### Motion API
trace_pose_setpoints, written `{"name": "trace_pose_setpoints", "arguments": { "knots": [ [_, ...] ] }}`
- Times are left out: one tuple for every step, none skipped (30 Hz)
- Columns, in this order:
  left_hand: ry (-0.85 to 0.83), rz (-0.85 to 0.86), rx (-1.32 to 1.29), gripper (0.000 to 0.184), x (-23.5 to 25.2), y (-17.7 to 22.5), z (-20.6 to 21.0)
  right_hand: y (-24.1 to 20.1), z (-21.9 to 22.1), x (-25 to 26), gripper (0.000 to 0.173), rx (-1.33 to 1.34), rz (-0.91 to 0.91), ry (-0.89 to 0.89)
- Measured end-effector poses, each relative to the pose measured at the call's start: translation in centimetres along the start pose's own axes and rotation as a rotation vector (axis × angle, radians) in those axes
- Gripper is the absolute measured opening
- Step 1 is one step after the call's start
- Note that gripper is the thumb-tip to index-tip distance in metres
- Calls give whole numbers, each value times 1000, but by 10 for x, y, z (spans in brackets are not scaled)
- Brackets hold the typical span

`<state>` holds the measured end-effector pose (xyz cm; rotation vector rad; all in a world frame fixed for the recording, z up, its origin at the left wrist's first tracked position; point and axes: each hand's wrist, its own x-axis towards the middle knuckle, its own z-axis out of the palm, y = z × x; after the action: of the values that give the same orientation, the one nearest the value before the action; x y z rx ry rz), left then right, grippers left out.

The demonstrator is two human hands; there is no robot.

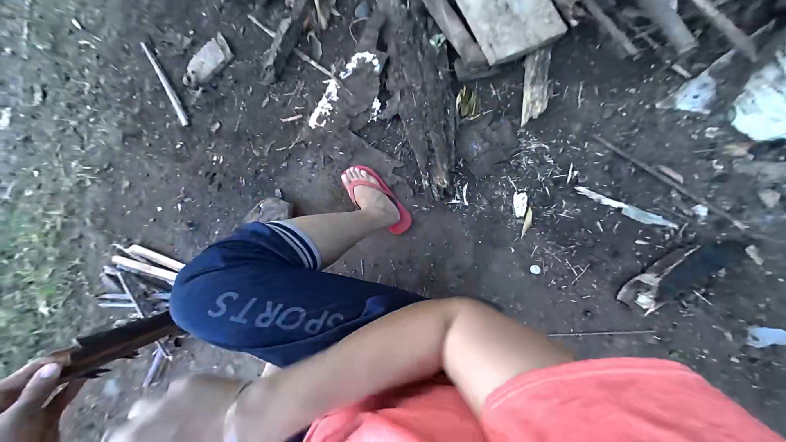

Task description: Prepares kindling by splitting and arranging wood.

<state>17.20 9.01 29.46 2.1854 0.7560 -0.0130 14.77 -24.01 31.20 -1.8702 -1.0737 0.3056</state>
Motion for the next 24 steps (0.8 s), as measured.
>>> {"name": "trace_pose_setpoints", "arguments": {
  "knots": [
    [17, -1, -31, 27, 0, -5, -2, 24, -12, -14, 14, -69, -46, 334],
    [28, 4, -60, 26, 2, -13, -6, 54, -25, -22, 10, -63, -33, 607],
    [26, 12, -83, 26, 2, -18, -7, 88, -36, -30, 9, -10, 41, 752],
    [25, 22, -98, 26, 2, -21, -7, 124, -39, -41, 13, 70, 180, 794],
    [32, 26, -106, 25, 1, -21, -6, 159, -35, -52, 18, 140, 375, 761],
    [41, 34, -110, 23, 1, -20, -4, 194, -26, -63, 23, 194, 562, 699],
    [46, 44, -114, 21, 1, -20, -3, 225, -14, -75, 28, 223, 703, 665],
    [46, 53, -117, 21, 1, -21, -3, 247, -3, -85, 32, 226, 811, 649],
    [48, 60, -119, 22, 3, -23, -3, 260, 4, -94, 38, 233, 910, 627],
    [50, 66, -120, 22, 5, -27, -4, 268, 5, -100, 42, 258, 1009, 608],
    [53, 69, -122, 21, 6, -28, -5, 273, 5, -104, 42, 297, 1104, 593],
    [56, 70, -128, 21, 6, -28, -4, 276, 1, -104, 40, 338, 1178, 584],
    [60, 70, -137, 21, 6, -28, -4, 274, -3, -103, 37, 379, 1223, 584],
    [61, 67, -142, 20, 6, -30, -4, 266, -7, -98, 35, 415, 1243, 585],
    [60, 64, -149, 20, 8, -33, -5, 253, -9, -92, 35, 435, 1234, 581],
    [64, 66, -153, 20, 10, -38, -7, 235, -10, -85, 37, 437, 1194, 565],
    [68, 67, -159, 21, 13, -41, -9, 214, -8, -79, 39, 433, 1118, 544],
    [77, 68, -166, 21, 15, -44, -10, 195, -5, -72, 42, 424, 1026, 524],
    [84, 67, -175, 22, 16, -44, -11, 178, -2, -67, 42, 419, 937, 493],
    [87, 66, -182, 21, 18, -44, -11, 164, -1, -62, 40, 424, 853, 456],
    [81, 69, -179, 20, 19, -43, -10, 154, -2, -57, 38, 434, 785, 422],
    [70, 74, -175, 20, 22, -42, -10, 151, -3, -54, 36, 442, 745, 399],
    [55, 81, -173, 20, 24, -42, -10, 156, -2, -53, 35, 449, 721, 408],
    [43, 84, -174, 20, 26, -42, -11, 167, 2, -53, 34, 445, 714, 444]
  ]
}}
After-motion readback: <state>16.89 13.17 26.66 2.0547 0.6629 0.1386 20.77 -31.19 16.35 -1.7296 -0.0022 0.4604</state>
